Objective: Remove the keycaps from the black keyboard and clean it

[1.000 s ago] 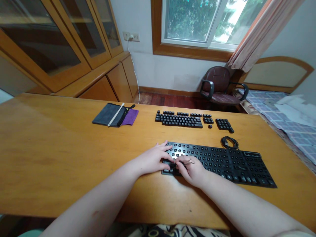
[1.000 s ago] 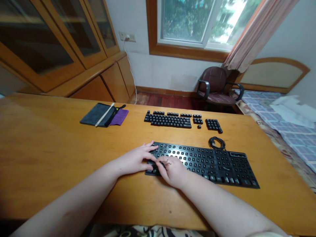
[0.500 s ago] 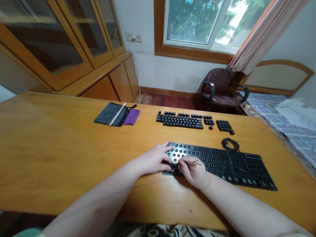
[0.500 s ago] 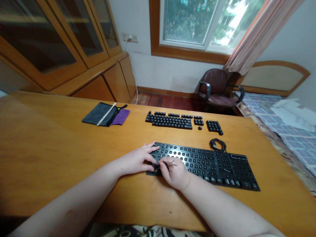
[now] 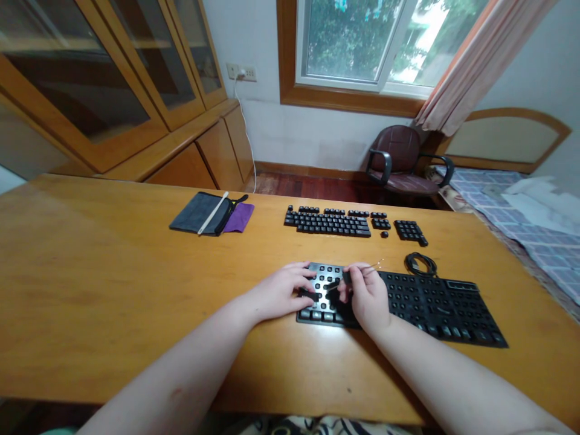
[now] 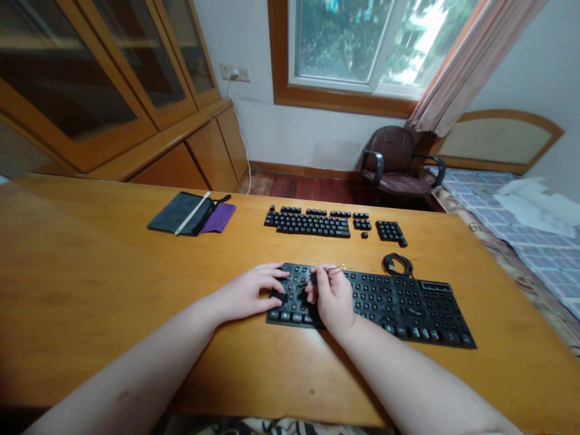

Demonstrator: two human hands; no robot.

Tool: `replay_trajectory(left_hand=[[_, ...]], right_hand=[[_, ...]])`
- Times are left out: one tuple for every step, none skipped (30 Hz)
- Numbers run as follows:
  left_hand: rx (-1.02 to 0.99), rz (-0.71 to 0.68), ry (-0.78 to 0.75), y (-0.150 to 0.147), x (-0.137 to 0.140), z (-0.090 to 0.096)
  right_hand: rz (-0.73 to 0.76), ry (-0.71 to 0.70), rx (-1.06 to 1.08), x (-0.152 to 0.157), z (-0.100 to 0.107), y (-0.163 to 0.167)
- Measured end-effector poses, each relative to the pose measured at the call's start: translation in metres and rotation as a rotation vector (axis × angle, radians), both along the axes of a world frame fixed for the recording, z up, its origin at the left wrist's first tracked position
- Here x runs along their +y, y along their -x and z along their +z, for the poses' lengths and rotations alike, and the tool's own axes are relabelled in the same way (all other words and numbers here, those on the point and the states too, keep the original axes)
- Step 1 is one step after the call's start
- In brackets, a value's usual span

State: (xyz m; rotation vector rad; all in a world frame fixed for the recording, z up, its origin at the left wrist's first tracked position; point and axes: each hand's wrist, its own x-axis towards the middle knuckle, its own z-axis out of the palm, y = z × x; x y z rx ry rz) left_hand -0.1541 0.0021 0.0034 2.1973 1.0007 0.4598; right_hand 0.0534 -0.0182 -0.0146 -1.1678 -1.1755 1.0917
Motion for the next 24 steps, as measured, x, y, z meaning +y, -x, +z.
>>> replay_trajectory(left_hand=[[-0.026, 0.024, -0.013, 0.001, 0.001, -0.001], [-0.044, 0.074, -0.019, 0.003, 0.003, -0.002], [-0.048, 0.15, -0.02, 0.006, 0.005, -0.002], [-0.037, 0.242, -0.023, 0.009, 0.007, -0.003], [-0.008, 0.342, -0.028, 0.013, 0.01, -0.002], [0.037, 0.433, -0.042, 0.016, 0.013, -0.001], [0.097, 0.498, -0.06, 0.019, 0.016, 0.001], [0.171, 0.535, -0.076, 0.02, 0.02, 0.004], [0.249, 0.543, -0.094, 0.021, 0.025, 0.007], [0.323, 0.533, -0.115, 0.02, 0.03, 0.011], [0.383, 0.515, -0.143, 0.018, 0.037, 0.015], [0.423, 0.502, -0.184, 0.016, 0.044, 0.018], [0.44, 0.516, -0.233, 0.013, 0.051, 0.02], [0.452, 0.541, -0.277, 0.011, 0.058, 0.02], [0.466, 0.558, -0.308, 0.009, 0.066, 0.019], [0.482, 0.577, -0.33, 0.009, 0.072, 0.016], [0.492, 0.582, -0.356, 0.009, 0.078, 0.011], [0.491, 0.58, -0.381, 0.01, 0.082, 0.005], [0.482, 0.577, -0.399, 0.012, 0.086, 0.0], [0.466, 0.574, -0.407, 0.014, 0.088, -0.006], [0.438, 0.578, -0.41, 0.017, 0.09, -0.011], [0.406, 0.59, -0.405, 0.02, 0.092, -0.016], [0.375, 0.6, -0.39, 0.022, 0.094, -0.019], [0.344, 0.603, -0.367, 0.025, 0.096, -0.022]], right_hand=[[-0.022, 0.023, 0.049, 0.002, 0.001, 0.0], [-0.035, 0.04, 0.081, 0.003, 0.001, 0.001], [-0.039, 0.052, 0.1, 0.004, 0.002, 0.0], [-0.039, 0.057, 0.111, 0.004, 0.002, 0.0], [-0.033, 0.058, 0.115, 0.004, 0.001, 0.0], [-0.022, 0.054, 0.115, 0.003, 0.001, 0.0], [-0.011, 0.047, 0.111, 0.002, 0.0, 0.0], [0.001, 0.04, 0.102, 0.002, -0.001, 0.0], [0.011, 0.031, 0.091, 0.001, -0.002, 0.0], [0.02, 0.023, 0.081, 0.0, -0.002, 0.0], [0.027, 0.016, 0.074, 0.0, -0.002, 0.001], [0.031, 0.009, 0.071, -0.001, -0.002, 0.001], [0.034, 0.003, 0.071, -0.001, -0.002, 0.001], [0.036, -0.002, 0.071, -0.001, -0.002, 0.001], [0.038, -0.006, 0.069, -0.001, -0.002, 0.001], [0.039, -0.009, 0.066, -0.001, -0.002, 0.001], [0.04, -0.012, 0.062, -0.001, -0.002, 0.0], [0.041, -0.014, 0.059, -0.001, -0.002, 0.0], [0.042, -0.016, 0.057, -0.001, -0.002, -0.001], [0.041, -0.019, 0.057, -0.001, -0.002, -0.001], [0.04, -0.022, 0.058, -0.002, -0.003, -0.001], [0.039, -0.025, 0.059, -0.002, -0.003, -0.002], [0.04, -0.027, 0.059, -0.002, -0.003, -0.002], [0.041, -0.028, 0.059, -0.002, -0.003, -0.002]])
